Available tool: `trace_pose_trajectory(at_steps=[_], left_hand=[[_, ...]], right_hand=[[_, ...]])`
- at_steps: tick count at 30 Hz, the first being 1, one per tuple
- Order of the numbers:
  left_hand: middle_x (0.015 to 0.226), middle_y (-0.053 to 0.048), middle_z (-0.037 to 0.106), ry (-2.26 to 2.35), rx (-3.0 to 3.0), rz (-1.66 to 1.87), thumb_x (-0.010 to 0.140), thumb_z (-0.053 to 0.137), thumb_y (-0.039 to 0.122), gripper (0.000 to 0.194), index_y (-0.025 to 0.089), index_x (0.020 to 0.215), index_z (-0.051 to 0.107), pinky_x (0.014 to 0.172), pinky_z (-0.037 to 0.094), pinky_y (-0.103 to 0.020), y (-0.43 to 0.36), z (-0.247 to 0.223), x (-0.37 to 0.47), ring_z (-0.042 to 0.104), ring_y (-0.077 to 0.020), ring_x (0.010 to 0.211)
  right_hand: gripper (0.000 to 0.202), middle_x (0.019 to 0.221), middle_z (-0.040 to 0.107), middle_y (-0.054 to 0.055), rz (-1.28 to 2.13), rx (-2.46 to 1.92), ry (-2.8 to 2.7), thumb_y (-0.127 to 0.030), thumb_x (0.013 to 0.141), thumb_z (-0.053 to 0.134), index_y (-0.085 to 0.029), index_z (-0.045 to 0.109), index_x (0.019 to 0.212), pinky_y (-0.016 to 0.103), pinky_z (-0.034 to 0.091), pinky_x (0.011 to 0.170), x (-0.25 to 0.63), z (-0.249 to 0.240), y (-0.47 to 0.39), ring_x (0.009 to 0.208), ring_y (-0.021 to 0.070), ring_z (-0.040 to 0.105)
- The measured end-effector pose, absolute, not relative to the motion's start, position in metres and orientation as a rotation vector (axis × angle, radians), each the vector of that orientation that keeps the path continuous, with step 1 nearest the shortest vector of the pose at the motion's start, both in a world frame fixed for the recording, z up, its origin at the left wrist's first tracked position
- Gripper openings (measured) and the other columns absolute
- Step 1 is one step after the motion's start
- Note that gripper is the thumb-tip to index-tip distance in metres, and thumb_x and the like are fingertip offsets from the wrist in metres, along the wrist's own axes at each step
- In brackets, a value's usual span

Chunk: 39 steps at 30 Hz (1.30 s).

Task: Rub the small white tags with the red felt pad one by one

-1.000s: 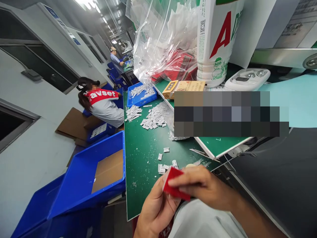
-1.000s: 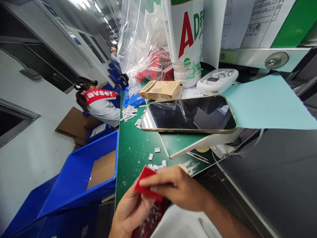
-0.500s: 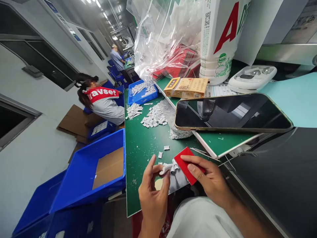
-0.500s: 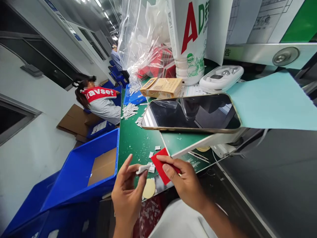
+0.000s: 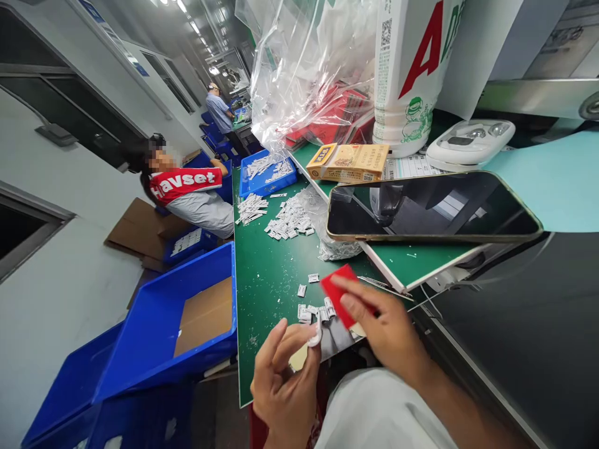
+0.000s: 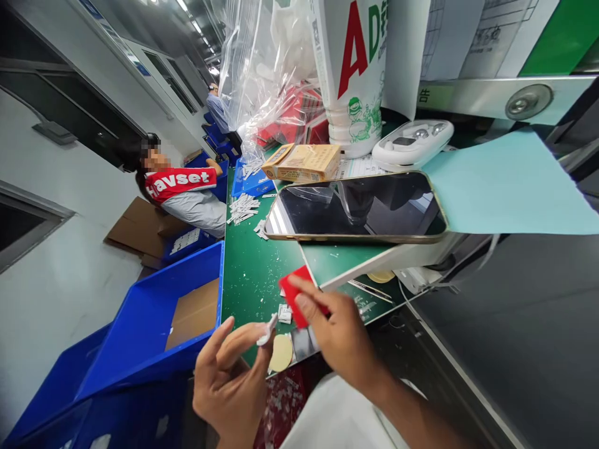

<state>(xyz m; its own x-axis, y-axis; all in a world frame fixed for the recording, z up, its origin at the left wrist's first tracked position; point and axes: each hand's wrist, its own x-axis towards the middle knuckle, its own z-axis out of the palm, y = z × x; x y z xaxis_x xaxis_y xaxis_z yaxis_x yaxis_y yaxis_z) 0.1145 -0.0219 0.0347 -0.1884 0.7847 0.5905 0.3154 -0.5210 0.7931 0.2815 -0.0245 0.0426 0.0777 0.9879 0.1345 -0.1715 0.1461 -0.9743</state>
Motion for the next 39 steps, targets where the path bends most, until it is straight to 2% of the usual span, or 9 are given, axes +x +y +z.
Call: trace_pose_trajectory(at_steps=[4, 7, 11, 17, 24, 28, 31, 33, 39], left_hand=[[0.084, 0.004, 0.083, 1.26, 1.654, 1.895, 0.062, 0.087, -0.001, 0.058, 0.03, 0.108, 0.071, 0.074, 0.064, -0.035, -0.024, 0.036, 0.117, 0.078, -0.0217, 0.072], [0.083, 0.006, 0.083, 1.189, 1.648, 2.004, 0.052, 0.088, -0.006, 0.065, 0.032, 0.103, 0.071, 0.071, 0.066, -0.041, -0.025, 0.035, 0.118, 0.078, -0.0242, 0.07], [0.087, 0.006, 0.083, 1.214, 1.569, 2.057, 0.054, 0.088, -0.004, 0.058, 0.03, 0.098, 0.072, 0.069, 0.066, -0.038, -0.024, 0.037, 0.122, 0.078, -0.0222, 0.071], [0.072, 0.007, 0.08, 1.256, 1.365, 2.084, 0.055, 0.09, 0.002, 0.047, 0.025, 0.091, 0.071, 0.064, 0.065, -0.031, -0.023, 0.048, 0.126, 0.075, -0.0183, 0.062], [0.078, 0.003, 0.074, 0.989, 0.751, 1.447, 0.059, 0.096, 0.024, 0.035, 0.024, 0.087, 0.075, 0.063, 0.06, -0.017, -0.013, 0.046, 0.095, 0.073, -0.0112, 0.068], [0.083, 0.002, 0.071, 0.825, 0.418, 1.18, 0.064, 0.094, 0.022, 0.03, 0.025, 0.087, 0.075, 0.067, 0.06, -0.016, -0.01, 0.051, 0.092, 0.072, -0.0105, 0.075], [0.082, 0.001, 0.071, 0.787, 0.351, 1.116, 0.066, 0.093, 0.021, 0.029, 0.023, 0.088, 0.074, 0.069, 0.059, -0.017, -0.012, 0.051, 0.095, 0.071, -0.0105, 0.074], [0.084, 0.001, 0.072, 0.821, 0.367, 1.116, 0.063, 0.095, 0.019, 0.034, 0.023, 0.091, 0.075, 0.071, 0.059, -0.018, -0.014, 0.049, 0.098, 0.071, -0.0104, 0.073], [0.074, 0.0, 0.075, 0.984, 0.65, 1.257, 0.054, 0.099, 0.027, 0.038, 0.022, 0.084, 0.076, 0.064, 0.059, -0.018, -0.013, 0.046, 0.104, 0.071, -0.0122, 0.065]], right_hand=[[0.034, 0.108, 0.083, 0.007, 1.36, -0.919, -1.087, -0.046, 0.09, 0.075, -0.027, 0.08, 0.117, 0.034, 0.063, 0.083, 0.283, 0.043, -0.02, 0.098, 0.0257, 0.078], [0.033, 0.117, 0.081, 0.008, 1.268, -0.98, -0.946, -0.044, 0.09, 0.075, -0.028, 0.079, 0.118, 0.038, 0.06, 0.094, 0.281, 0.041, -0.017, 0.11, 0.0271, 0.075], [0.038, 0.113, 0.082, 0.009, 1.476, -0.823, -1.036, -0.046, 0.085, 0.079, -0.027, 0.08, 0.118, 0.037, 0.062, 0.088, 0.276, 0.038, -0.018, 0.104, 0.0279, 0.077], [0.032, 0.115, 0.082, 0.007, 1.343, -0.817, -1.084, -0.039, 0.092, 0.074, -0.027, 0.078, 0.121, 0.035, 0.061, 0.091, 0.27, 0.039, -0.024, 0.103, 0.0247, 0.077], [0.023, 0.125, 0.077, 0.001, 1.049, -0.975, -0.691, -0.038, 0.095, 0.07, -0.034, 0.078, 0.117, 0.033, 0.053, 0.101, 0.275, 0.03, -0.028, 0.111, 0.0213, 0.07], [0.021, 0.104, 0.079, 0.003, 1.39, -0.802, -0.558, -0.041, 0.091, 0.073, -0.03, 0.081, 0.107, 0.022, 0.057, 0.073, 0.276, 0.03, -0.03, 0.084, 0.0153, 0.071], [0.027, 0.075, 0.072, 0.002, 1.684, -0.658, -0.577, -0.042, 0.085, 0.078, -0.022, 0.081, 0.103, 0.014, 0.041, 0.042, 0.274, 0.032, -0.031, 0.05, 0.0074, 0.054], [0.029, 0.063, 0.064, -0.002, 1.741, -0.513, -0.599, -0.04, 0.083, 0.081, -0.02, 0.081, 0.104, 0.013, 0.033, 0.037, 0.274, 0.032, -0.034, 0.043, 0.005, 0.045], [0.027, 0.058, 0.063, -0.002, 1.932, -0.33, -0.554, -0.041, 0.08, 0.082, -0.022, 0.084, 0.099, 0.012, 0.041, 0.033, 0.276, 0.036, -0.041, 0.036, 0.006, 0.05]])
